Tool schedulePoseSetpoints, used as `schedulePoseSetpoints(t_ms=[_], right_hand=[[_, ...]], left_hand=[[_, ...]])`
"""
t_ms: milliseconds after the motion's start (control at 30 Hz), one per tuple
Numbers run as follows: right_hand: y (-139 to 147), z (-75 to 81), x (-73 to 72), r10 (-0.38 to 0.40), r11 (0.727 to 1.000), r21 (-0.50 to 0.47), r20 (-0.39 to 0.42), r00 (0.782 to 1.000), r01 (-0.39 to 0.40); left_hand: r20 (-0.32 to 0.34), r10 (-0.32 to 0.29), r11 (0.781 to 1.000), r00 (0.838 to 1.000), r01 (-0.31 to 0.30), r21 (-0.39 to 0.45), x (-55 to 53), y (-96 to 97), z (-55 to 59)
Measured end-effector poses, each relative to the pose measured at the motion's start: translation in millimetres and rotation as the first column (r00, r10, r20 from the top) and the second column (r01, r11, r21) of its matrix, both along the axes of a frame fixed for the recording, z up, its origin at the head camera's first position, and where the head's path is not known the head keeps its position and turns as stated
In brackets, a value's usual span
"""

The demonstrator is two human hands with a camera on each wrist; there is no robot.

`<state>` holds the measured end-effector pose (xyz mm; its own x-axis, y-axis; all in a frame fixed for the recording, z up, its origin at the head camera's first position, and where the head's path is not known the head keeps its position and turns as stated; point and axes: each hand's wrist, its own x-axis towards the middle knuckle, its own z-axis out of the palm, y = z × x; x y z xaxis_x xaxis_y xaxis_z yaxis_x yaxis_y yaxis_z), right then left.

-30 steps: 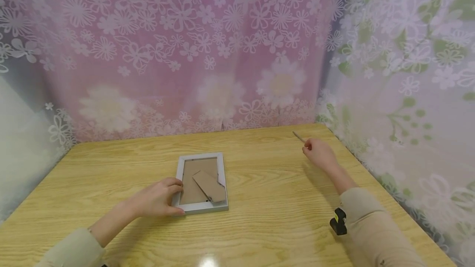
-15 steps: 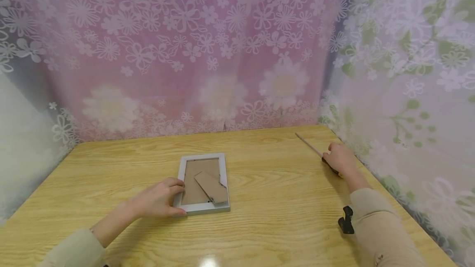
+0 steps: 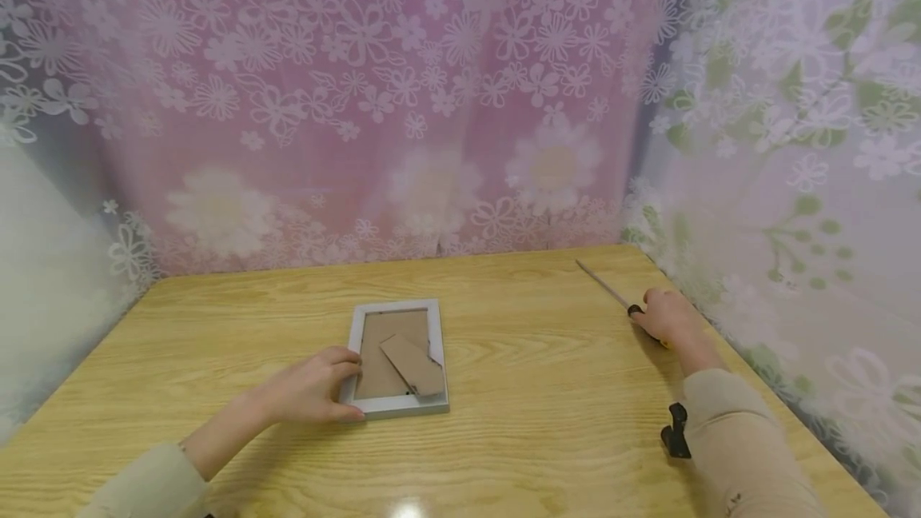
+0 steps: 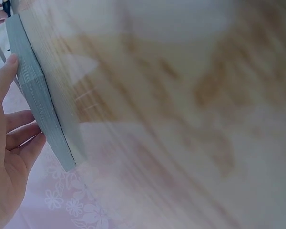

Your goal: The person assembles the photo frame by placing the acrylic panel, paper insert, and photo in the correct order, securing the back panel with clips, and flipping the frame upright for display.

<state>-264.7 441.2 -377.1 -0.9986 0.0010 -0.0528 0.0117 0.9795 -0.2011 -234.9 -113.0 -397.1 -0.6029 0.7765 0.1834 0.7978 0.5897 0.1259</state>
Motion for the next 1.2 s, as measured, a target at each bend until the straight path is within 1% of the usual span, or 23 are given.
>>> schedulePoseSetpoints(t_ms=[133, 200, 300, 467, 700, 833, 933, 1100, 1200], right_hand=[[-3.2, -2.8, -0.8, 0.035, 0.998, 0.051, -0.03, 0.999, -0.034], [-4.9, -3.8, -1.1, 0.042, 0.996, 0.08, -0.043, 0.998, -0.039], [-6.8, -4.5, -0.5, 0.038, 0.994, 0.105, -0.03, 0.999, -0.035], [-9.7, -3.5, 0.8, 0.035, 0.993, 0.115, -0.013, 0.999, -0.033], [-10.3, -4.3, -0.6, 0.044, 0.994, 0.099, -0.02, 0.999, -0.042], [-9.1, -6.7, -4.0, 0.043, 0.998, 0.052, 0.003, 0.999, -0.043], [-10.1, -6.1, -5.9, 0.027, 0.999, 0.038, 0.026, 0.999, -0.028], [-11.7, -6.5, -2.9, 0.01, 0.999, 0.038, 0.06, 0.998, -0.013], [-11.9, -6.5, 0.3, 0.007, 1.0, 0.013, 0.073, 0.997, -0.008]], left_hand=[[0.003, -0.002, 1.0, 1.0, 0.002, 0.0, -0.1, 0.5, 0.2], [0.006, 0.001, 1.0, 1.0, -0.001, -0.003, -0.1, 0.6, 0.3], [0.008, 0.005, 1.0, 1.0, -0.005, -0.009, -0.2, 0.9, 0.3], [0.018, 0.01, 1.0, 1.0, -0.01, -0.013, -0.4, 1.1, 0.3], [0.025, 0.014, 1.0, 1.0, -0.014, -0.016, -0.1, 1.3, 1.0], [0.031, 0.025, 1.0, 0.999, -0.025, -0.013, 1.1, 1.0, 0.8], [0.021, 0.027, 1.0, 0.999, -0.027, -0.012, 1.0, 0.3, 1.3], [0.011, 0.022, 1.0, 1.0, -0.021, -0.021, -0.2, 0.0, 1.4], [0.024, 0.024, 0.999, 0.999, -0.024, -0.023, -0.4, 0.6, 1.2]])
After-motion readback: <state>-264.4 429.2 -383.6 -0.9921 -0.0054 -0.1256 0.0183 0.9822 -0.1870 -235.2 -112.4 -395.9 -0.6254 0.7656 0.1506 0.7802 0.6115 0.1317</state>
